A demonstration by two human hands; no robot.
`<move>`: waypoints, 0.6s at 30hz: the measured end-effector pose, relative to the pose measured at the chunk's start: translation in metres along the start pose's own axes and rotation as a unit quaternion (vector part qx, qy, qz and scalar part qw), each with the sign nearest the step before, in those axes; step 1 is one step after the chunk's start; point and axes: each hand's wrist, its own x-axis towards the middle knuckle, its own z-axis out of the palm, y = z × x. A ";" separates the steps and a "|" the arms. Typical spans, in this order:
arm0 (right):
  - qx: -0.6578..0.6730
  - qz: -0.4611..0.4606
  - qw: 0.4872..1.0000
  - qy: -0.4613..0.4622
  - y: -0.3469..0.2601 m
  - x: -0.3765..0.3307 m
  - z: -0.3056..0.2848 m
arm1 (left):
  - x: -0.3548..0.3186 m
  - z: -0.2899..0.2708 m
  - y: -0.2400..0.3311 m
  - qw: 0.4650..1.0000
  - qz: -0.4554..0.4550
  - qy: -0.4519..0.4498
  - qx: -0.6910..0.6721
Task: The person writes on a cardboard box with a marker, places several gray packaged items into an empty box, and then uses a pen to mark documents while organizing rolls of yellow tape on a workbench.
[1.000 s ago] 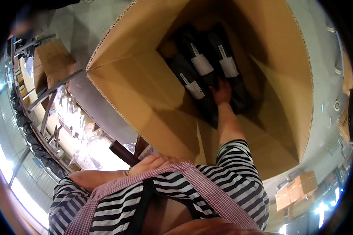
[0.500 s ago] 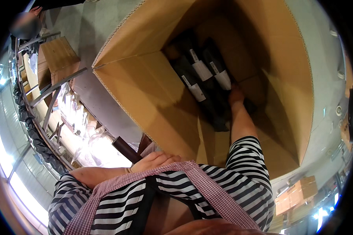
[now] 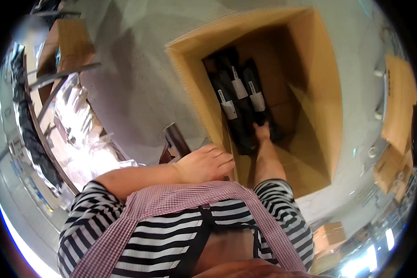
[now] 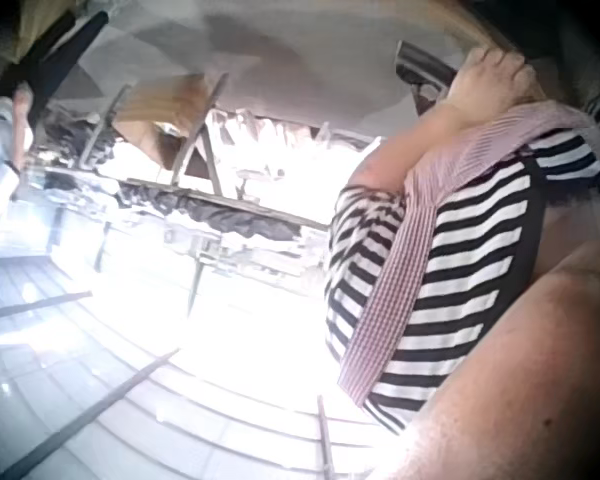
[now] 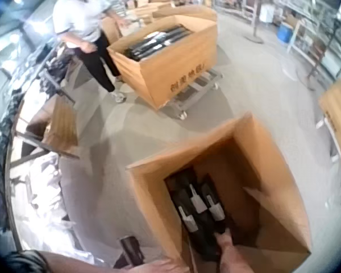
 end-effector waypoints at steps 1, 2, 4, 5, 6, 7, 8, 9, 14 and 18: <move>0.024 -0.032 0.999 0.001 0.010 -0.018 0.002 | -0.003 0.002 -0.003 0.999 0.022 0.017 -0.029; 0.076 -0.041 0.994 -0.067 -0.001 -0.039 -0.015 | 0.002 -0.002 0.003 0.998 0.017 -0.047 -0.027; 0.031 -0.036 0.992 -0.113 -0.081 -0.104 -0.075 | 0.001 0.014 -0.001 0.999 0.028 0.012 -0.037; 0.313 -0.054 0.943 -0.099 -0.031 -0.103 -0.062 | -0.004 0.014 0.005 0.993 0.062 0.085 -0.051; 0.243 -0.059 0.967 -0.057 -0.093 -0.139 -0.090 | -0.005 0.009 0.006 0.998 0.056 0.036 -0.019; 0.281 -0.134 0.950 -0.041 -0.097 -0.155 -0.111 | -0.006 0.012 0.007 0.981 0.115 0.100 -0.117; 0.311 -0.142 0.939 -0.037 -0.131 -0.181 -0.133 | -0.014 0.017 0.001 0.947 0.190 0.158 -0.206; 0.303 -0.190 0.934 -0.018 -0.162 -0.198 -0.149 | -0.030 0.018 0.002 0.936 0.184 0.191 -0.233; 0.243 -0.414 0.876 0.037 -0.347 -0.330 -0.190 | -0.185 -0.033 -0.014 0.924 0.111 0.289 -0.224; 0.224 -0.514 0.827 -0.020 -0.481 -0.405 -0.117 | -0.371 -0.094 -0.043 0.867 -0.065 0.485 -0.091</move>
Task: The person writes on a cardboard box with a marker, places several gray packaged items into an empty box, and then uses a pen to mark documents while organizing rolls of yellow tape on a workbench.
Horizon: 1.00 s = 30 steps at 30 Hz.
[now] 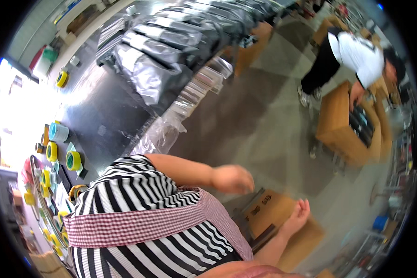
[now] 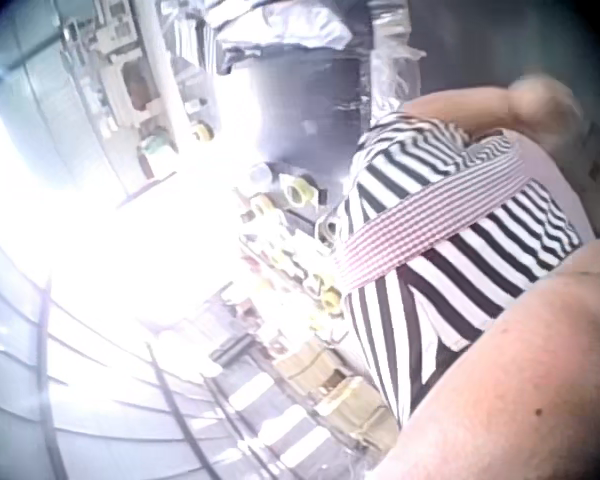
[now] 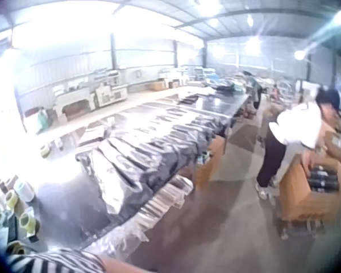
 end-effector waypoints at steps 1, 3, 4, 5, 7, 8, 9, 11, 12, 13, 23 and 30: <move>-0.018 -0.020 0.998 -0.064 -0.029 0.008 0.053 | -0.018 -0.057 0.006 0.993 -0.016 0.063 0.102; 0.046 -0.066 0.974 -0.214 -0.069 0.018 0.164 | -0.056 -0.157 0.024 0.955 -0.077 0.231 0.167; 0.061 -0.097 0.952 -0.283 -0.093 0.020 0.221 | -0.077 -0.199 0.033 0.918 -0.078 0.318 0.221; 0.075 -0.133 0.922 -0.355 -0.132 0.016 0.281 | -0.108 -0.230 0.034 0.861 -0.122 0.439 0.227; 0.076 -0.264 0.845 -0.459 -0.202 0.011 0.387 | -0.167 -0.281 0.009 0.720 -0.155 0.672 0.074; 0.059 -0.352 0.809 -0.466 -0.224 0.012 0.443 | -0.198 -0.301 0.002 0.650 -0.190 0.734 -0.051; 0.027 -0.402 0.786 -0.469 -0.250 0.010 0.495 | -0.213 -0.317 0.004 0.598 -0.202 0.776 -0.013; 0.001 -0.519 0.742 -0.425 -0.283 0.017 0.591 | -0.243 -0.335 0.003 0.536 -0.276 0.784 -0.148; -0.048 -0.540 0.731 -0.414 -0.291 0.024 0.634 | -0.250 -0.340 0.004 0.501 -0.296 0.780 -0.232; -0.120 -0.528 0.736 -0.407 -0.297 0.027 0.671 | -0.255 -0.342 0.005 0.487 -0.293 0.779 -0.264; -0.464 -0.338 0.679 -0.457 -0.315 -0.017 0.726 | -0.271 -0.363 0.021 0.508 -0.254 0.726 -0.388; -0.385 -0.246 0.738 -0.496 -0.272 -0.047 0.685 | -0.300 -0.360 0.025 0.571 -0.306 0.687 -0.330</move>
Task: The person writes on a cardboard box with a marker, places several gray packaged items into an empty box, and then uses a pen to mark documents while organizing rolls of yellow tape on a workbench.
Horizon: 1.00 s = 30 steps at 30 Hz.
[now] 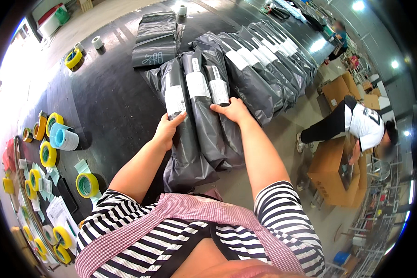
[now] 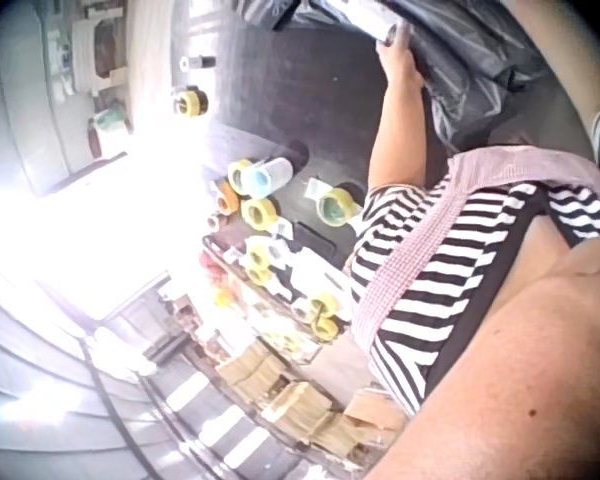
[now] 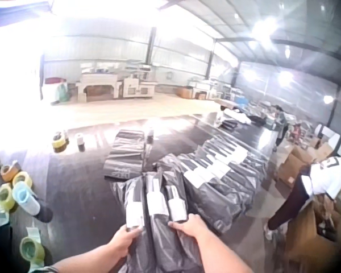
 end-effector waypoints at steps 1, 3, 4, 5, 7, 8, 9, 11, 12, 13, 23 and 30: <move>0.034 -0.006 0.999 0.010 -0.008 -0.012 0.006 | -0.003 0.003 0.000 0.999 0.014 0.013 0.030; 0.106 -0.026 0.994 0.021 -0.006 -0.031 0.004 | -0.011 0.020 -0.004 0.995 0.045 0.031 0.086; 0.147 -0.039 0.988 0.010 0.004 -0.039 0.003 | -0.018 0.025 -0.007 0.994 0.055 0.026 0.094; 0.177 -0.052 0.983 0.000 0.016 -0.047 0.005 | -0.028 0.025 -0.013 0.992 0.065 0.019 0.104; 0.327 -0.067 0.942 -0.026 0.047 -0.071 0.017 | -0.050 0.033 -0.037 0.987 0.119 0.010 0.106; 0.373 -0.081 0.924 -0.024 0.065 -0.086 0.023 | -0.062 0.036 -0.051 0.977 0.140 0.040 0.155; 0.396 -0.102 0.913 -0.021 0.066 -0.113 0.013 | -0.085 0.045 -0.045 0.978 0.138 -0.003 0.157; 0.413 -0.132 0.899 0.066 0.082 -0.153 0.007 | -0.115 0.053 -0.060 0.961 0.196 0.002 0.194; 0.392 -0.143 0.904 0.091 0.090 -0.175 -0.008 | -0.122 0.053 -0.067 0.959 0.204 -0.014 0.195; 0.368 -0.168 0.902 0.151 0.099 -0.199 -0.025 | -0.125 0.055 -0.074 0.953 0.232 -0.074 0.180; 0.340 0.003 0.822 0.457 0.282 -0.600 -0.064 | -0.252 0.185 -0.230 0.723 0.185 -0.641 0.181; 0.371 0.198 0.763 0.491 0.463 -0.921 0.035 | -0.518 0.321 -0.444 0.615 -0.137 -0.748 0.209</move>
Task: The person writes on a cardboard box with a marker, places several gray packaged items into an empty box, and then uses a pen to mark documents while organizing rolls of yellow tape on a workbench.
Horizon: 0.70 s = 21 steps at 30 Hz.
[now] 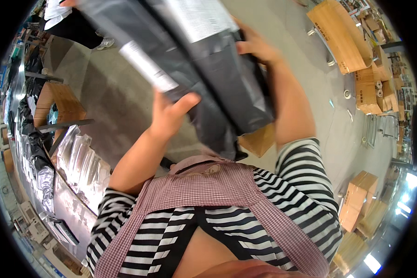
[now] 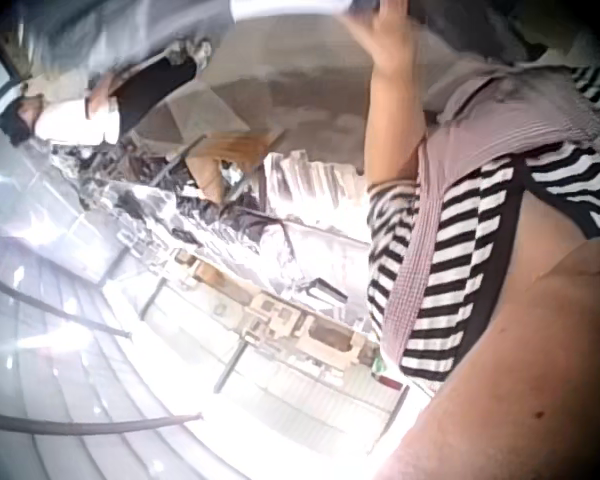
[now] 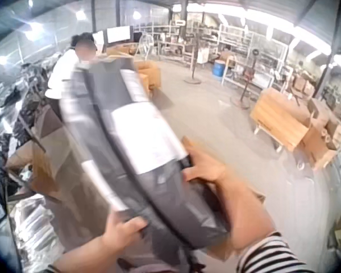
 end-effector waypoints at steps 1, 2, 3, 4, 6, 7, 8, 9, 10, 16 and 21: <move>-0.011 0.012 1.000 0.017 0.022 -0.013 -0.031 | 0.020 0.034 -0.014 0.995 -0.046 0.016 -0.091; 0.051 0.077 0.996 0.017 0.034 -0.037 -0.058 | 0.043 0.057 -0.031 0.978 -0.170 -0.013 -0.120; 0.026 0.122 0.992 0.017 0.053 -0.055 -0.081 | 0.059 0.072 -0.053 0.975 -0.167 -0.047 -0.135; -0.001 0.164 0.986 0.015 0.075 -0.069 -0.093 | 0.067 0.085 -0.086 0.967 -0.212 -0.015 -0.143; 0.098 0.140 0.982 0.078 0.107 -0.104 -0.083 | 0.070 0.116 -0.118 0.939 -0.309 0.042 -0.141; 0.150 0.221 0.961 0.074 0.145 -0.132 -0.084 | 0.064 0.123 -0.142 0.922 -0.355 0.044 -0.145; 0.199 0.303 0.929 0.070 0.186 -0.161 -0.082 | 0.056 0.129 -0.168 0.920 -0.361 0.054 -0.145; 0.221 0.328 0.917 0.062 0.203 -0.175 -0.075 | 0.048 0.130 -0.195 0.911 -0.381 0.065 -0.147; 0.242 0.353 0.902 0.058 0.218 -0.191 -0.067 | 0.040 0.131 -0.214 0.900 -0.403 0.072 -0.148; 0.322 0.496 0.806 0.036 0.291 -0.233 -0.045 | 0.023 0.132 -0.275 0.830 -0.492 0.174 -0.198; 0.236 0.524 0.818 0.021 0.309 -0.213 -0.060 | 0.033 0.135 -0.297 0.809 -0.502 0.213 -0.219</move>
